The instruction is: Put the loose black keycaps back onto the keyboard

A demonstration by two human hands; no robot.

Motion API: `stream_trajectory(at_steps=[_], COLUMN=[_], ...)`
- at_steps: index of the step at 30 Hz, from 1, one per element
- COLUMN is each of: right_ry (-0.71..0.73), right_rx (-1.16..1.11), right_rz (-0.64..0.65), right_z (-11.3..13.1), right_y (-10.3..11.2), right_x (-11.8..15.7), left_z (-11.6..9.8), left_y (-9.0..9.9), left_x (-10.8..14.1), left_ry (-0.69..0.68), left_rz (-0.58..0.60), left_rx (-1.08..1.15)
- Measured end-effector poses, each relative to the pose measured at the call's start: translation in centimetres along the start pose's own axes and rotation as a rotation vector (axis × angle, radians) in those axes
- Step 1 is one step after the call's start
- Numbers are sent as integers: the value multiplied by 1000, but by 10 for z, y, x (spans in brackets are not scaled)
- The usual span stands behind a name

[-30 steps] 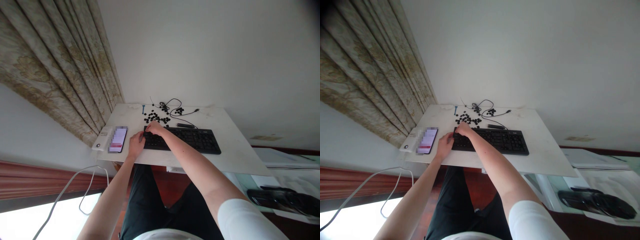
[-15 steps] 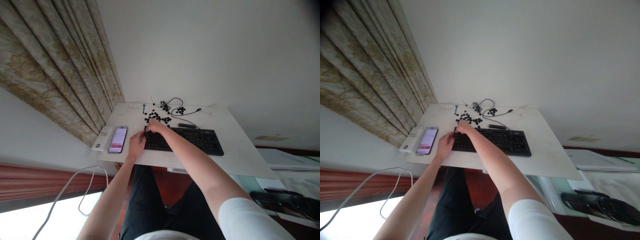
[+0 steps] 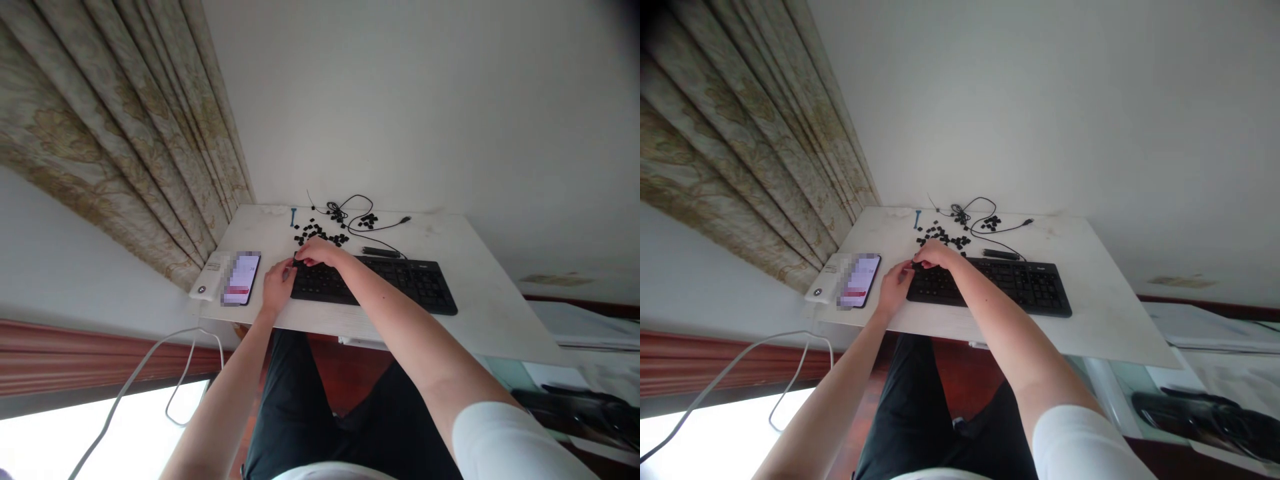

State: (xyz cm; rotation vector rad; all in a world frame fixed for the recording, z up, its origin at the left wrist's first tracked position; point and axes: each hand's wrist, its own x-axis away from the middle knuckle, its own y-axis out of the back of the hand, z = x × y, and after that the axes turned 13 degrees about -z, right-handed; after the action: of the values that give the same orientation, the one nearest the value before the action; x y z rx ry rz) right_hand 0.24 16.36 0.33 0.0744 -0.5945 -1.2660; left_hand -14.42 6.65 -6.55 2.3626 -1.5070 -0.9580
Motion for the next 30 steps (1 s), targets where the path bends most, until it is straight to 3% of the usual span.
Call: stream_trajectory(at_steps=[5, 11, 20, 30], right_ry=[-26, -4, 25, 148], right_rx=[-270, -390, -453, -382], right_rz=[108, 51, 14, 80], right_z=[-8, -15, -20, -26], right_y=[0, -7, -13, -15], right_x=[20, 34, 44, 50], left_z=[-1, -6, -9, -6], left_y=[4, 9, 12, 12], left_x=[2, 3, 4, 4], left_ry=[51, 98, 114, 115], left_rz=[-39, -28, -27, -16], left_rx=[105, 181, 208, 239])
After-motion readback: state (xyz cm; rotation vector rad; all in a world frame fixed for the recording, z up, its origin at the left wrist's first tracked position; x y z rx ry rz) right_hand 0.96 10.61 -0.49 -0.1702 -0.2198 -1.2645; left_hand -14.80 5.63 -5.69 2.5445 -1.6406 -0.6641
